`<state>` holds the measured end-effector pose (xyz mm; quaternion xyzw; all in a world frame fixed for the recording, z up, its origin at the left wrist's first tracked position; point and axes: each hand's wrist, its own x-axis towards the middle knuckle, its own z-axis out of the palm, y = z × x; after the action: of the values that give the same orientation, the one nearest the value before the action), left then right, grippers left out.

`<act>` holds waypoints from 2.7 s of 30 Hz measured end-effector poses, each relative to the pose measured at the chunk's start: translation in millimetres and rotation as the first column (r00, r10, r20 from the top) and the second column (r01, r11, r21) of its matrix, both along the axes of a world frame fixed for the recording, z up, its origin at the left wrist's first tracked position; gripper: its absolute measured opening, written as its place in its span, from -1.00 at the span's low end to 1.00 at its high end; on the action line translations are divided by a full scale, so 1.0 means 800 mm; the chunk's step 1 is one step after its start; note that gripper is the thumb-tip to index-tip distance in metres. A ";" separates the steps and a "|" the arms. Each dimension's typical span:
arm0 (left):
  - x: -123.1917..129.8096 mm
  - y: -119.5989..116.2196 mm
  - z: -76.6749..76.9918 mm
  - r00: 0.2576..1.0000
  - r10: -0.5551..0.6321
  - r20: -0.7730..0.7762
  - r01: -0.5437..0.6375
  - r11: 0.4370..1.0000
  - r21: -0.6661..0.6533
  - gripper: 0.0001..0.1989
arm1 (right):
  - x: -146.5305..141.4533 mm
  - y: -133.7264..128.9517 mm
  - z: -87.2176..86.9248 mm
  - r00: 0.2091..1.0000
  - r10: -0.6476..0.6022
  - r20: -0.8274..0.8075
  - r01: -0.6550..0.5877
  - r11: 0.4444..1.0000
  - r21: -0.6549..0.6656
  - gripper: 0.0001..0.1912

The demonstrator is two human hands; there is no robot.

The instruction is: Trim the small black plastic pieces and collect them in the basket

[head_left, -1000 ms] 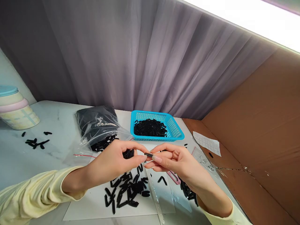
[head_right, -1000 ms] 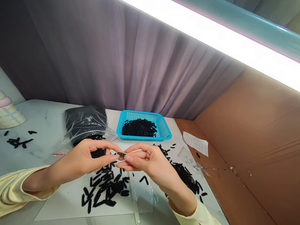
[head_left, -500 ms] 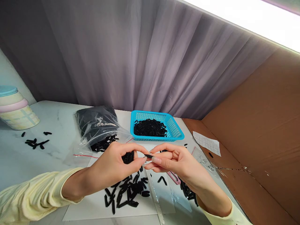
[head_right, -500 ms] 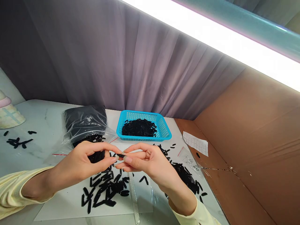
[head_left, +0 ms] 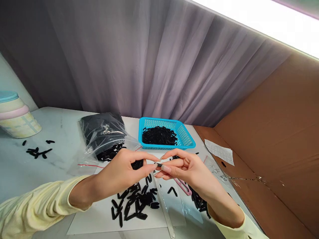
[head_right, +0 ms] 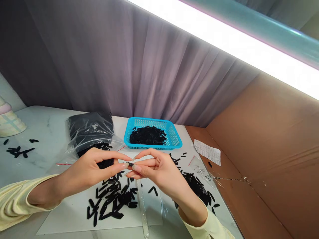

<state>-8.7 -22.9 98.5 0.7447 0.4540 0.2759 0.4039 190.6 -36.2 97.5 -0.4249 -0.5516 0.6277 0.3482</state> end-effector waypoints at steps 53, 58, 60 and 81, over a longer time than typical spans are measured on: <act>-0.011 -0.002 -0.002 0.858 -0.012 0.514 0.246 0.887 -0.391 -0.75 | -0.033 -0.004 -0.002 0.995 -0.098 0.015 0.092 0.970 0.224 -0.81; -0.011 -0.004 -0.003 0.860 0.000 0.511 0.238 0.885 -0.400 -0.75 | -0.034 0.000 -0.004 0.996 -0.057 -0.066 0.063 0.994 0.090 -0.79; -0.011 -0.004 -0.001 0.862 -0.001 0.507 0.238 0.883 -0.404 -0.76 | -0.035 0.000 -0.004 0.994 -0.052 -0.094 0.058 0.996 0.063 -0.79; -0.009 -0.004 0.003 0.840 0.005 0.543 0.249 0.885 -0.393 -0.74 | -0.035 -0.011 0.004 0.989 -0.110 -0.098 0.133 0.953 0.271 -0.95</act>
<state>-16.2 -26.0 101.0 0.5542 0.3262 0.3310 0.6906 163.0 -45.0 101.0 -0.3793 -0.5920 0.5388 0.4641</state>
